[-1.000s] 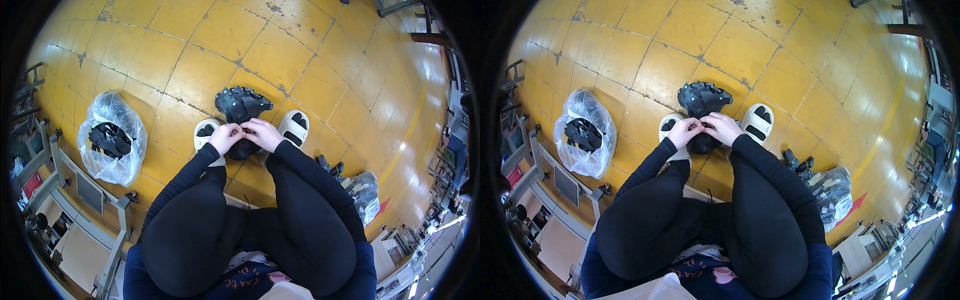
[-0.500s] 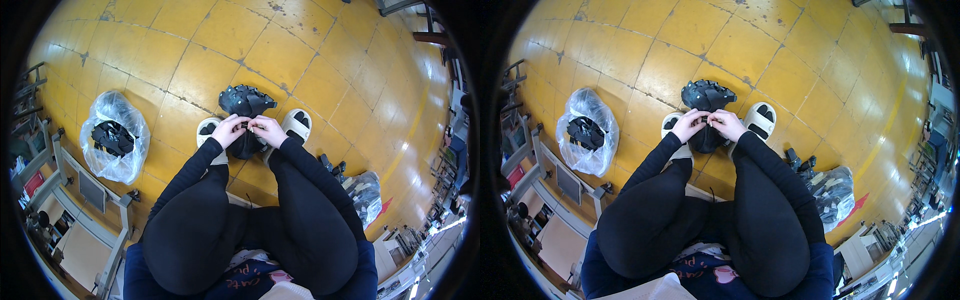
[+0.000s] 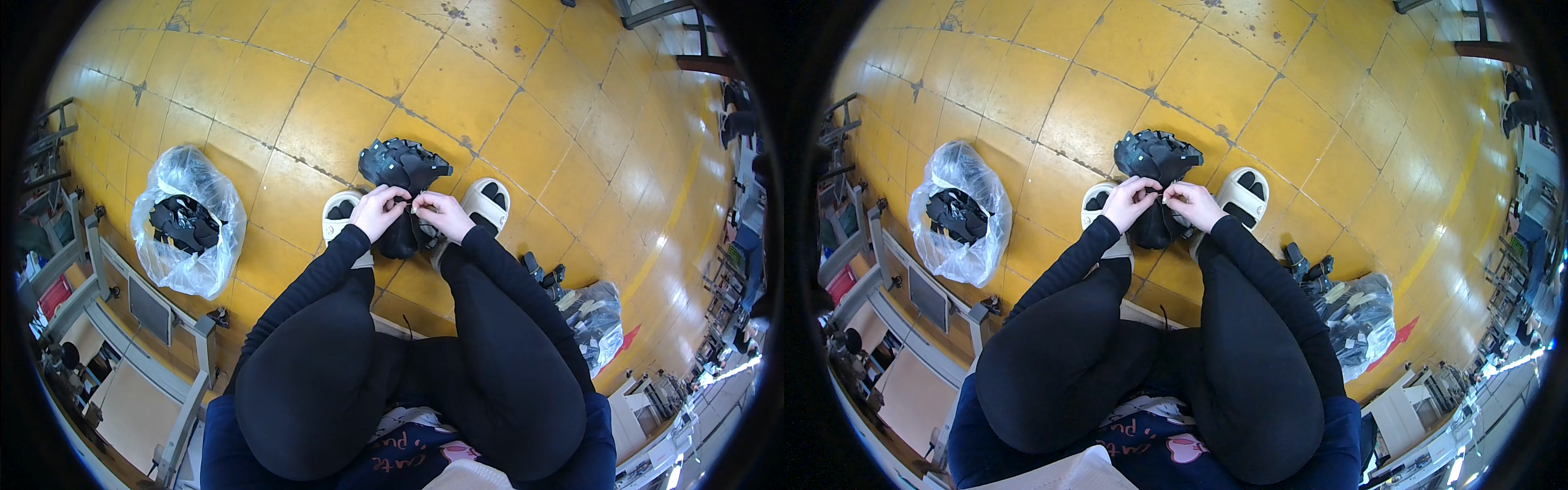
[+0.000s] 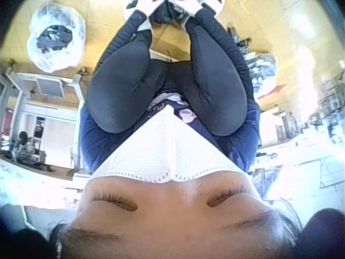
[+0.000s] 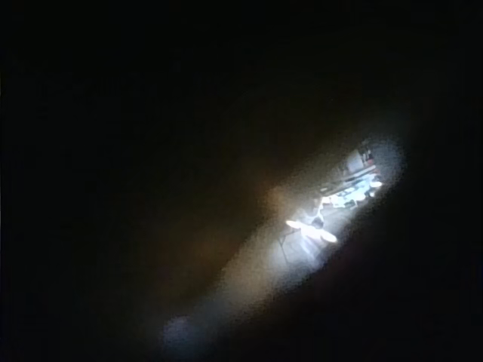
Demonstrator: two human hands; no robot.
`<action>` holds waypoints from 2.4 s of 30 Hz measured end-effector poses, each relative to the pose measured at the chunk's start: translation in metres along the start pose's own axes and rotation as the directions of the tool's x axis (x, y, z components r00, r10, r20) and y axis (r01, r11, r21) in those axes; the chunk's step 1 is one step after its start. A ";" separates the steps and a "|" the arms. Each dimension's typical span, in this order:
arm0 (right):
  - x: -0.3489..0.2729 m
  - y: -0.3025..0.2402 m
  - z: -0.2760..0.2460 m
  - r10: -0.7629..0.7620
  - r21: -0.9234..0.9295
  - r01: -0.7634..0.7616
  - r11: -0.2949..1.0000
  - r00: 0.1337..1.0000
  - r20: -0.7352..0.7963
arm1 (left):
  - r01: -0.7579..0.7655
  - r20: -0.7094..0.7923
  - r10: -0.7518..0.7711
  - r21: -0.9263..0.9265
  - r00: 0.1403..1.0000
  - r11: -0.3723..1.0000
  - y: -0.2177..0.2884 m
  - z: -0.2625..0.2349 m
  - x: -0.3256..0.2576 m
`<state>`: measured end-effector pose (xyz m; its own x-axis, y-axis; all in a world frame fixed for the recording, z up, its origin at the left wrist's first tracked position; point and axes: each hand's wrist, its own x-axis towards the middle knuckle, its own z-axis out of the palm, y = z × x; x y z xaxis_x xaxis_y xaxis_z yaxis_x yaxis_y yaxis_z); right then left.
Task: The person sits on the floor and gathers small black plastic parts into a stack. They then use a rubber band to secure the stack into a bundle. The person repeats this process with another set of parts.
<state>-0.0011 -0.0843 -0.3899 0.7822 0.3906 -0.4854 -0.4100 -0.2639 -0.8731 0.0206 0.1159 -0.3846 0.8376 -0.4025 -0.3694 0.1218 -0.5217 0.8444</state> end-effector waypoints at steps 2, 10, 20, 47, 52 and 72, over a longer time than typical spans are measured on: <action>-0.001 0.002 -0.001 0.001 0.000 -0.001 1.000 1.000 -0.009 | -0.001 -0.004 0.001 -0.005 1.000 1.000 0.001 0.001 0.000; -0.009 0.022 -0.016 0.001 -0.060 -0.005 0.998 0.998 -0.071 | 0.017 -0.044 -0.018 -0.021 0.999 1.000 -0.012 0.002 -0.003; -0.001 0.025 -0.017 -0.030 -0.484 -0.111 0.868 0.961 -0.274 | 0.049 -0.046 -0.050 -0.022 0.998 0.999 -0.005 0.000 -0.003; 0.008 -0.039 -0.011 0.346 0.477 -0.370 0.797 0.928 0.141 | 0.200 0.325 -0.078 -0.361 0.943 0.911 0.010 0.012 -0.008; 0.015 -0.037 0.002 0.364 0.431 -0.360 0.827 0.928 0.075 | 0.224 0.251 -0.215 -0.008 0.944 0.974 0.006 0.023 0.000; 0.005 -0.020 -0.016 0.296 0.795 -0.363 0.485 0.924 0.241 | 0.098 0.003 -0.098 0.036 0.995 0.995 -0.014 0.022 0.007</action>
<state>0.0185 -0.0908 -0.3739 0.4882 0.4957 -0.7183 -0.8562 0.4313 -0.2843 0.0132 0.1039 -0.4075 0.8201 -0.3514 -0.4516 0.1841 -0.5852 0.7897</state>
